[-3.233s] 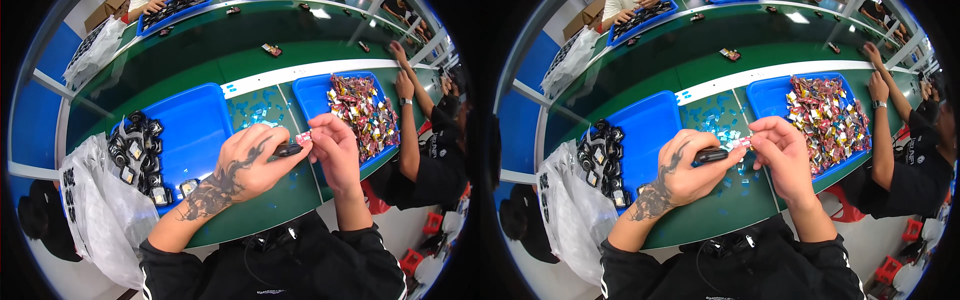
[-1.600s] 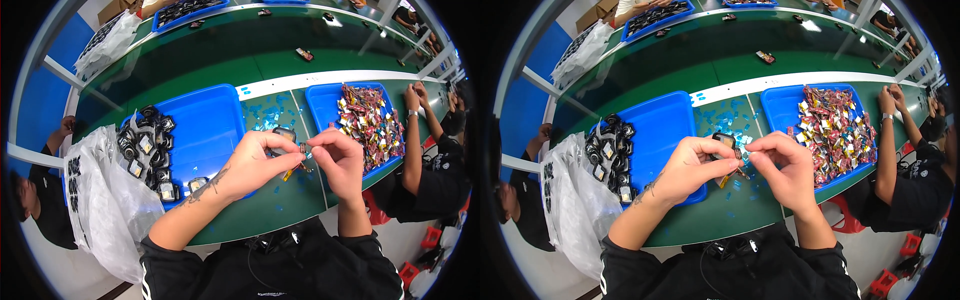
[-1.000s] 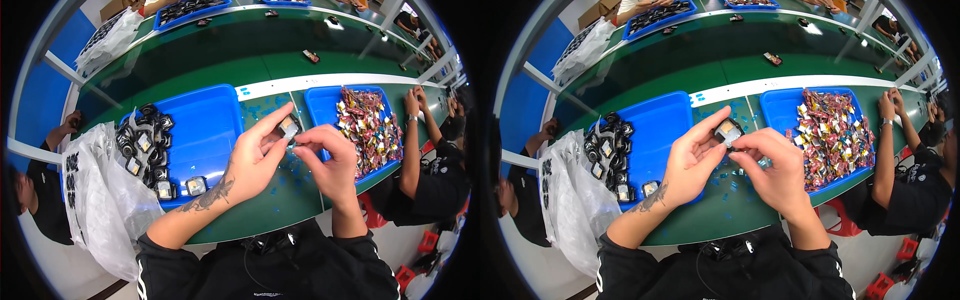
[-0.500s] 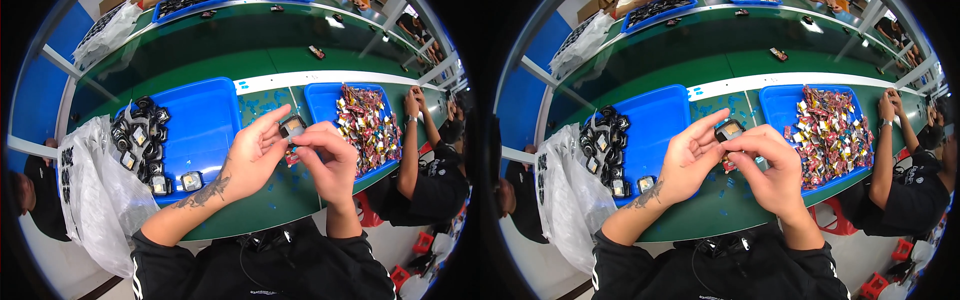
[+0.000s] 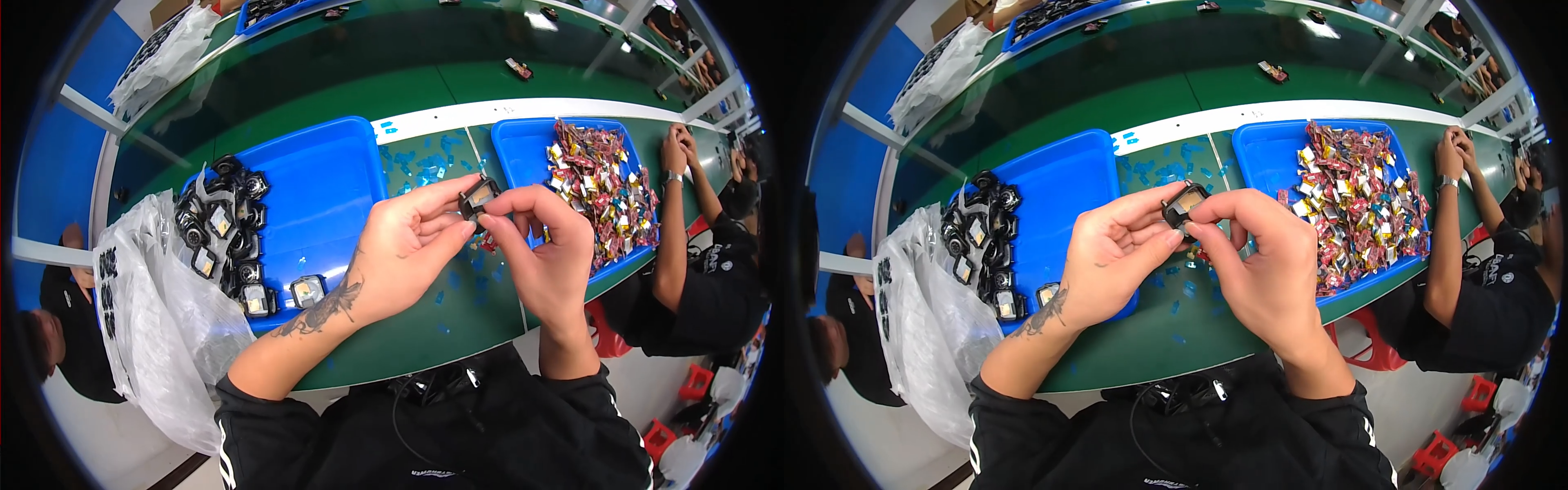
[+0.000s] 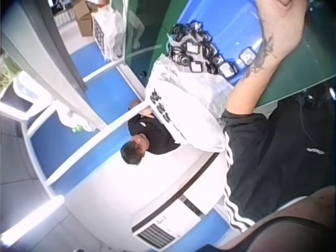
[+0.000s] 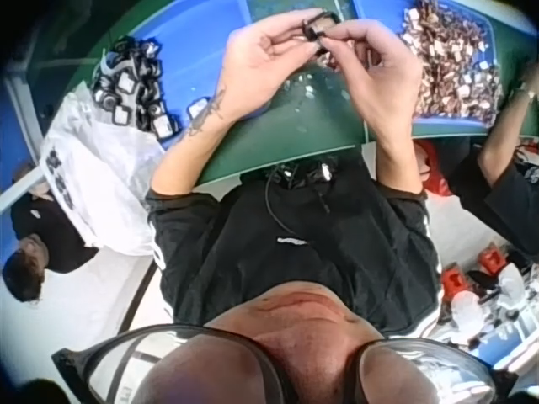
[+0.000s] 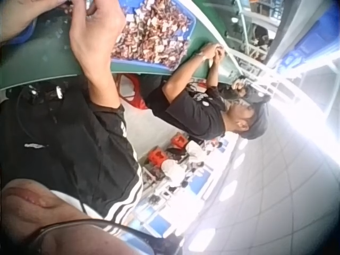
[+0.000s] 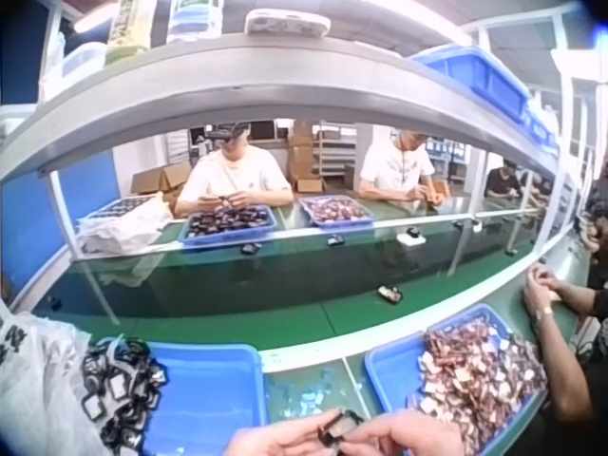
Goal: Assembling small electronic components, including batteries and sensors, on a production line.
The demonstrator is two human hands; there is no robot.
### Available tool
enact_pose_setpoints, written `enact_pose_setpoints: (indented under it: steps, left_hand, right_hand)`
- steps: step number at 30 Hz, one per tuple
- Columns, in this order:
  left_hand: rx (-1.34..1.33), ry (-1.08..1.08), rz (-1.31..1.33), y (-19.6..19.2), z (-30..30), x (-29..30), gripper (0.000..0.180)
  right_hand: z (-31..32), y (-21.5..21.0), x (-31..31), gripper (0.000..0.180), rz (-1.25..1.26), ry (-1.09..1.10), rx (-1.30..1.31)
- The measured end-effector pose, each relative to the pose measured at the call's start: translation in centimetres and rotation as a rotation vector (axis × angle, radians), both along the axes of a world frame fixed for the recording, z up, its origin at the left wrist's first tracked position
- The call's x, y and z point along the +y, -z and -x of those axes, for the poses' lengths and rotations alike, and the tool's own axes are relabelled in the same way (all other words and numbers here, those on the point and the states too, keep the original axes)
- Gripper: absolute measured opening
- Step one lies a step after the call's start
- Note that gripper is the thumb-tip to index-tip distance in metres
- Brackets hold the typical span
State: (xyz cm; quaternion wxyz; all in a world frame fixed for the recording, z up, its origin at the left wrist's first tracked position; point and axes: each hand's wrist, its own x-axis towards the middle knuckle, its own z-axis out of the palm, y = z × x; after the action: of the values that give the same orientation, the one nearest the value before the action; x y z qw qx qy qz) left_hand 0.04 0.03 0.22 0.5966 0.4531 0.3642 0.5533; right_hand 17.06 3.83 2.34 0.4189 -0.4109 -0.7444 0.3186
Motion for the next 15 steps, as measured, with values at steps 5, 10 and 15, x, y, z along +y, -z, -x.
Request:
enact_pose_setpoints:
  steps: [5, 10, 15]
  left_hand:
    - [0.044, 0.011, -0.035, -0.06, -0.03, -0.16, 0.046]
    - [0.125, 0.003, -0.07, -0.23, 0.04, -0.25, 0.046]
    - [0.143, -0.004, -0.091, -0.01, -0.14, -0.41, 0.046]
  right_hand:
    - [0.14, -0.25, 0.06, 0.014, -0.05, -0.012, -0.013]
    - [0.08, -0.32, 0.04, 0.012, -0.018, -0.029, 0.03]
    - [-0.1, -0.26, 0.18, 0.01, -0.016, -0.053, 0.016]
